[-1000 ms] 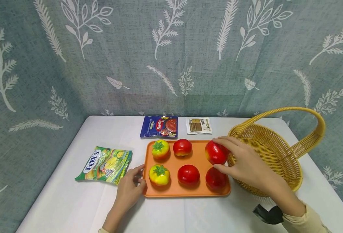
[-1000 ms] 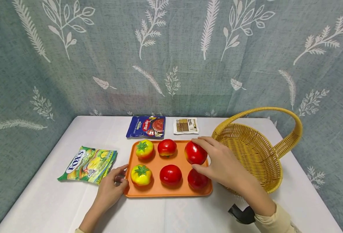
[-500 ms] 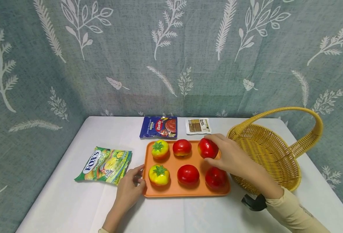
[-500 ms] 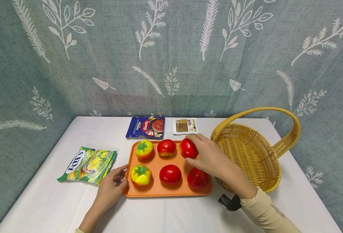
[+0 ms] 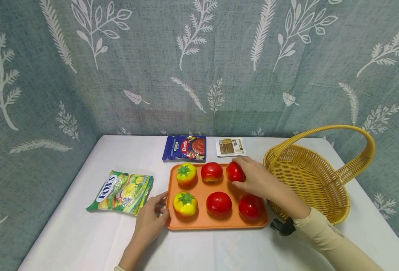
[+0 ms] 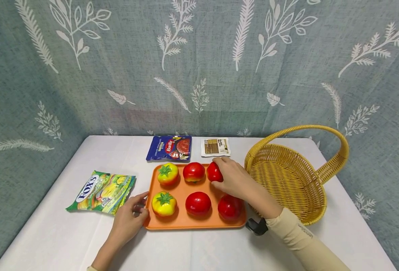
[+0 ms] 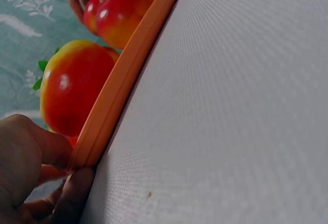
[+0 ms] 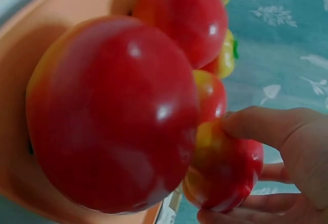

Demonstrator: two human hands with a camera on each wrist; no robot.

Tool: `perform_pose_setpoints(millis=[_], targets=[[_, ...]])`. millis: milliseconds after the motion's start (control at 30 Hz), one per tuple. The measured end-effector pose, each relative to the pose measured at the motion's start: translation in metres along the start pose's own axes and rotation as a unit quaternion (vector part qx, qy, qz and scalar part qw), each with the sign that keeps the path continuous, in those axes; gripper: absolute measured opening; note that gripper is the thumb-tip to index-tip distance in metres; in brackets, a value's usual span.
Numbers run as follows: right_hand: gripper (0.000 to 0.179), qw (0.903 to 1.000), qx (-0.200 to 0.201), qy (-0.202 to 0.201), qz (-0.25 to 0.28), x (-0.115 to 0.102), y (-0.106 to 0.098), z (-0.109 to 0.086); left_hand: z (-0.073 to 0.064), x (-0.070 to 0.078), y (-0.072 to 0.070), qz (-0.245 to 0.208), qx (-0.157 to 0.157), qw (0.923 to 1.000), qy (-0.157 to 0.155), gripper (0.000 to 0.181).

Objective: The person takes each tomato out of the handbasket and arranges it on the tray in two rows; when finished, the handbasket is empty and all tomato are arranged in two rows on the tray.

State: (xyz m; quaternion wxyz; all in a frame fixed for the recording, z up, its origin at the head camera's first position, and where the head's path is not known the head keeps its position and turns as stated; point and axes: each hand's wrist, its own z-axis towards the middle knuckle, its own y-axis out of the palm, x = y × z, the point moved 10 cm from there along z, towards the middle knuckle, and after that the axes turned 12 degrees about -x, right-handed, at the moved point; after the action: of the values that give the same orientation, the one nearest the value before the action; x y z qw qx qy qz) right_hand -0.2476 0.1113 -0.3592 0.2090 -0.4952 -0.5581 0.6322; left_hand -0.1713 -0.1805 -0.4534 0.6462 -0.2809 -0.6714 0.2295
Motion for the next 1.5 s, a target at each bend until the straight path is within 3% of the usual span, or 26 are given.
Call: perform_pose_setpoints(millis=[333,667,1167,1333,1500], targets=[[0.07,0.9979,-0.039,0.014,-0.049,0.009,0.015,0.012,-0.001,0.004,0.003,-0.004,0.0,1.0,0.0,0.055],[0.063,0.9961,-0.042,0.003,-0.077,0.016,0.02,0.013,-0.002,0.004,0.003,-0.003,-0.001,1.0,0.001,0.055],[0.077,0.992,-0.046,0.024,-0.115,0.015,0.024,0.013,-0.004,0.001,0.003,-0.004,-0.002,1.0,-0.006,0.055],[0.077,0.9934,-0.031,0.015,-0.11,0.01,0.017,0.007,-0.003,0.002,0.003,-0.003,-0.004,1.0,-0.007,0.055],[0.069,0.9939,0.009,-0.023,-0.108,-0.008,0.004,-0.014,-0.002,0.003,0.003,-0.002,-0.009,0.9999,-0.004,0.055]])
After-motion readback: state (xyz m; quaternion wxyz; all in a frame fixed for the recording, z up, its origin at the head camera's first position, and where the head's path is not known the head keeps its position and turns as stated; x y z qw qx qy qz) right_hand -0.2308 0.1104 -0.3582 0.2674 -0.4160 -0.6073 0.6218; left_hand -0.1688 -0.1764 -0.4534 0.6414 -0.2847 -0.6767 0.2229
